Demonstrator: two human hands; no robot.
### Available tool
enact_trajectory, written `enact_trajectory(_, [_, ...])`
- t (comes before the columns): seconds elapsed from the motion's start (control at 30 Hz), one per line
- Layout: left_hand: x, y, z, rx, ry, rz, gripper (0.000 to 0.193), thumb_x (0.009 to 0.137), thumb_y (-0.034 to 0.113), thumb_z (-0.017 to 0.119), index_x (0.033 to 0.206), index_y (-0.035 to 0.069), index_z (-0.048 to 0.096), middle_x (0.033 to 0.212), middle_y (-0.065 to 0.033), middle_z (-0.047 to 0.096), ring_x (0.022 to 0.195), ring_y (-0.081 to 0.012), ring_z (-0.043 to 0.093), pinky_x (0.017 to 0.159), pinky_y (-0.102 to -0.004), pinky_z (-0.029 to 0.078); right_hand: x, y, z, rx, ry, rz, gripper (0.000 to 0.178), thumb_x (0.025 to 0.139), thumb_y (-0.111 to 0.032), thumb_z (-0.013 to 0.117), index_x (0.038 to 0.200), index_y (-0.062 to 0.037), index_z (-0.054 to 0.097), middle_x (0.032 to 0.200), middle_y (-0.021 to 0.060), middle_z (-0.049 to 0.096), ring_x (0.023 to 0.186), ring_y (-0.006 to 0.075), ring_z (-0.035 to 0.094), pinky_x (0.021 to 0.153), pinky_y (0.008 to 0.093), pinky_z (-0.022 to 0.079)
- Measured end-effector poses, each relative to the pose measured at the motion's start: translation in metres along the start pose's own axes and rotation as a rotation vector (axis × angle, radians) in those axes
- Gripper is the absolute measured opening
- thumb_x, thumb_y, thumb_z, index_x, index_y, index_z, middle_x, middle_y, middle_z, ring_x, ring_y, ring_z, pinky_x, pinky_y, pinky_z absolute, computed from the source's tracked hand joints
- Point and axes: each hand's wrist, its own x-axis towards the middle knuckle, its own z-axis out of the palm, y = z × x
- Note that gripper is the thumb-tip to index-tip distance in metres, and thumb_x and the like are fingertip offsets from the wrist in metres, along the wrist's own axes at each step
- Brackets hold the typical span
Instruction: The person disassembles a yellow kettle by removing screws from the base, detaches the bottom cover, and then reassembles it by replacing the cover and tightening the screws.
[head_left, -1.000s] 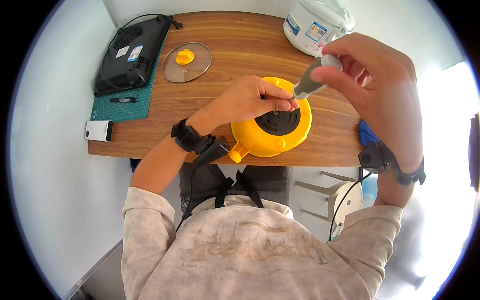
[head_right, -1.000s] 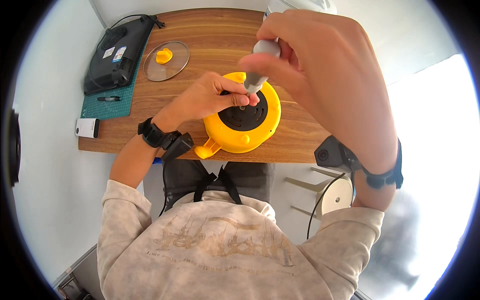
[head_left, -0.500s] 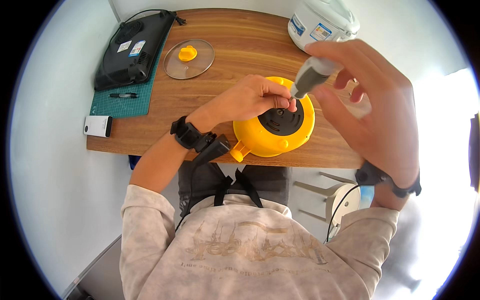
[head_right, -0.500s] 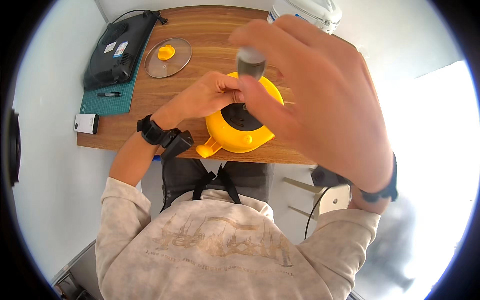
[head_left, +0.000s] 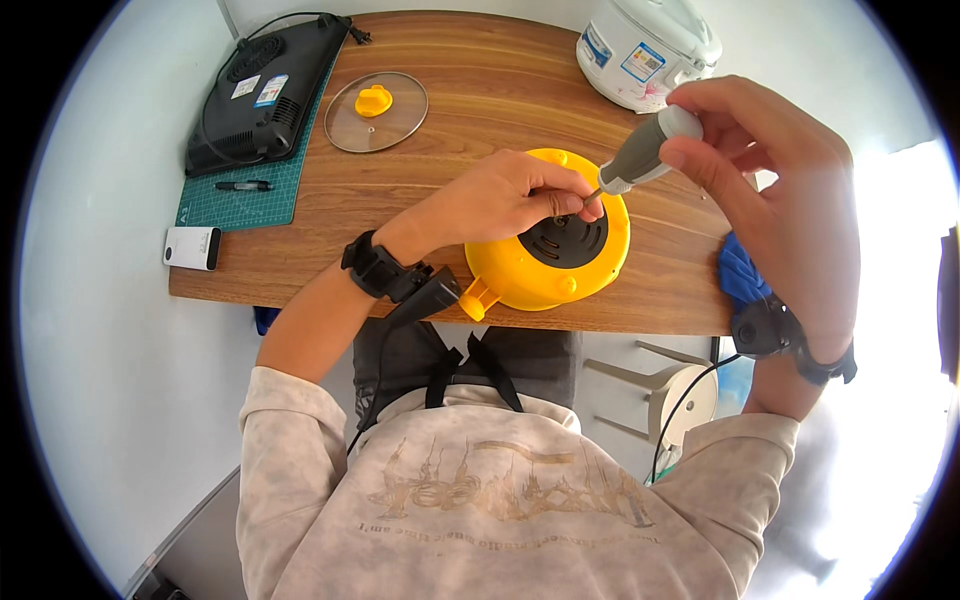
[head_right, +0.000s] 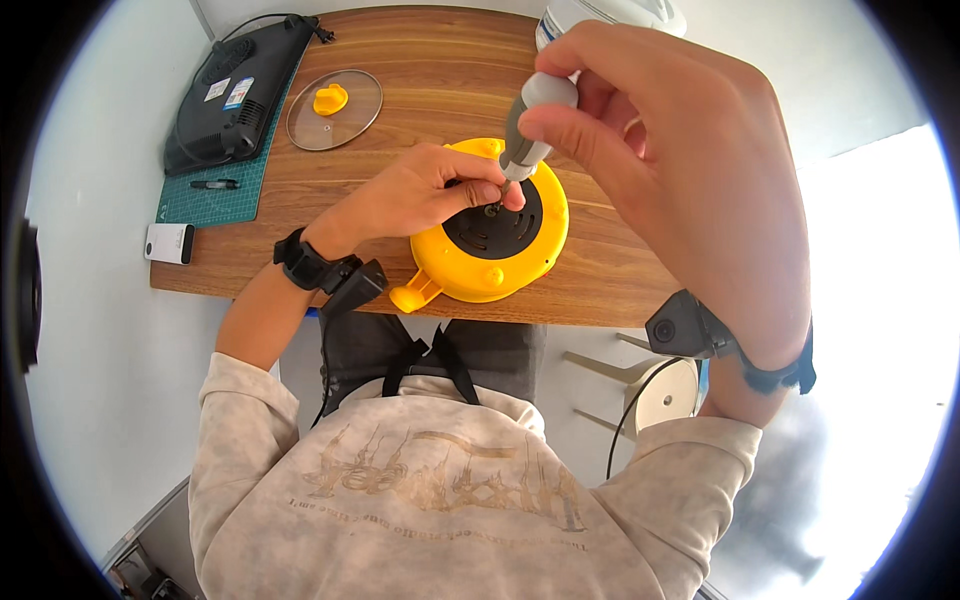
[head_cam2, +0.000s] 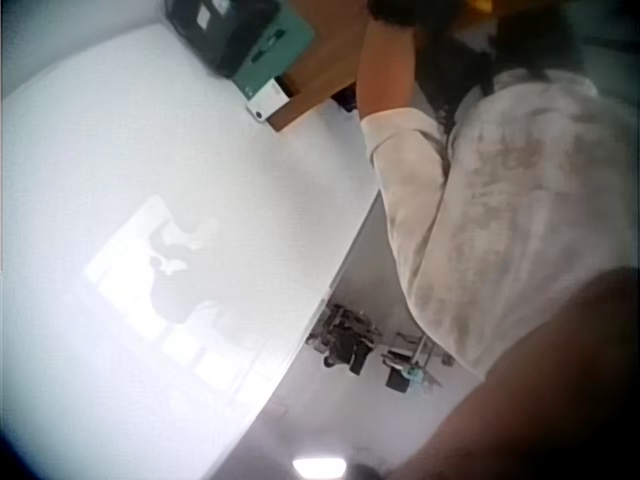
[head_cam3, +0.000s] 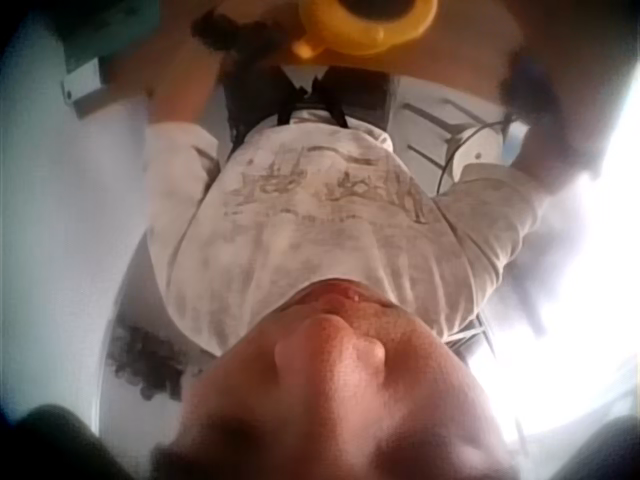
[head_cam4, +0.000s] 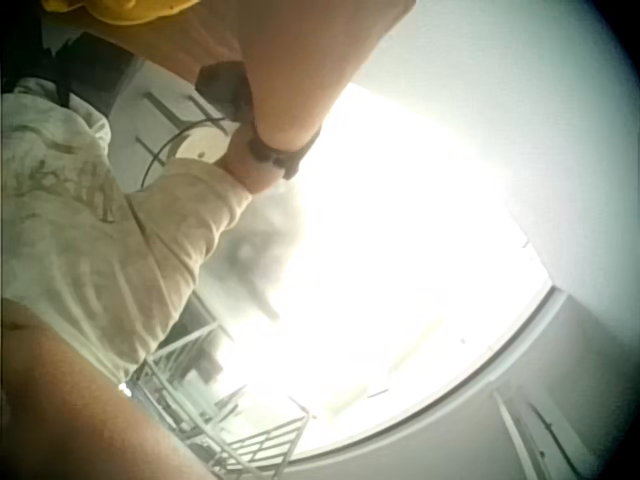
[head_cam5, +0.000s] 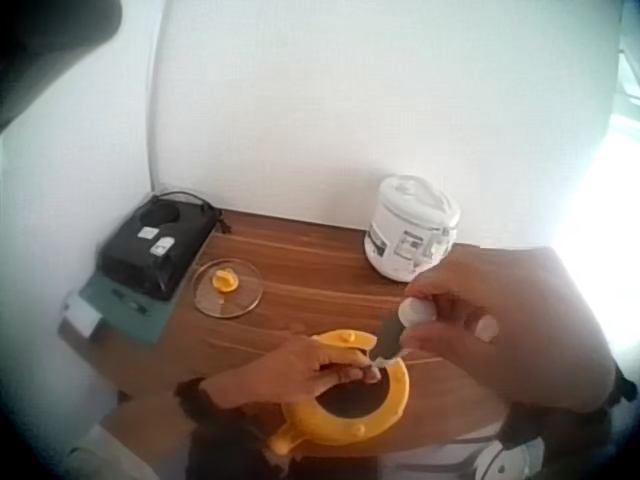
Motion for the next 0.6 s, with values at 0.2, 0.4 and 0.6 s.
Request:
enact_trajectory(0.2, [-0.003,0.009,-0.005,0.096,-0.043,-0.055,0.017,0.099,0.014,0.064,0.112,0.006,0.072,0.102,-0.0043,0.076,0.096,-0.0164,0.070,0.091,-0.0280,0.053,0.000,-0.010,0.004,-0.096,0.009,0.027,0.030,0.078,-0.020,0.085,0.074,-0.0016,0.062,0.057,0.0007,0.044,0.055,0.0080,0.035,0.049,0.0285,0.026])
enact_trajectory(0.4, [-0.004,0.008,-0.005,0.052,-0.051,-0.050,0.015,0.097,0.015,0.067,0.105,0.004,0.071,0.097,-0.0037,0.075,0.094,-0.0165,0.069,0.090,-0.0275,0.051,0.001,-0.001,0.012,-0.177,0.094,-0.120,0.044,0.080,-0.023,0.085,0.063,-0.0006,0.051,0.054,0.0024,0.034,0.051,0.0123,0.028,0.048,0.0306,0.021])
enact_trajectory(0.6, [-0.003,0.003,-0.006,-0.013,-0.040,-0.052,0.016,0.095,0.013,0.068,0.101,-0.001,0.072,0.104,-0.0080,0.077,0.097,-0.0154,0.069,0.091,-0.0283,0.052,0.006,0.000,0.029,-0.167,0.163,-0.142,0.025,0.083,-0.023,0.083,0.083,-0.0020,0.068,0.063,0.0056,0.056,0.053,0.0141,0.047,0.049,0.0274,0.037])
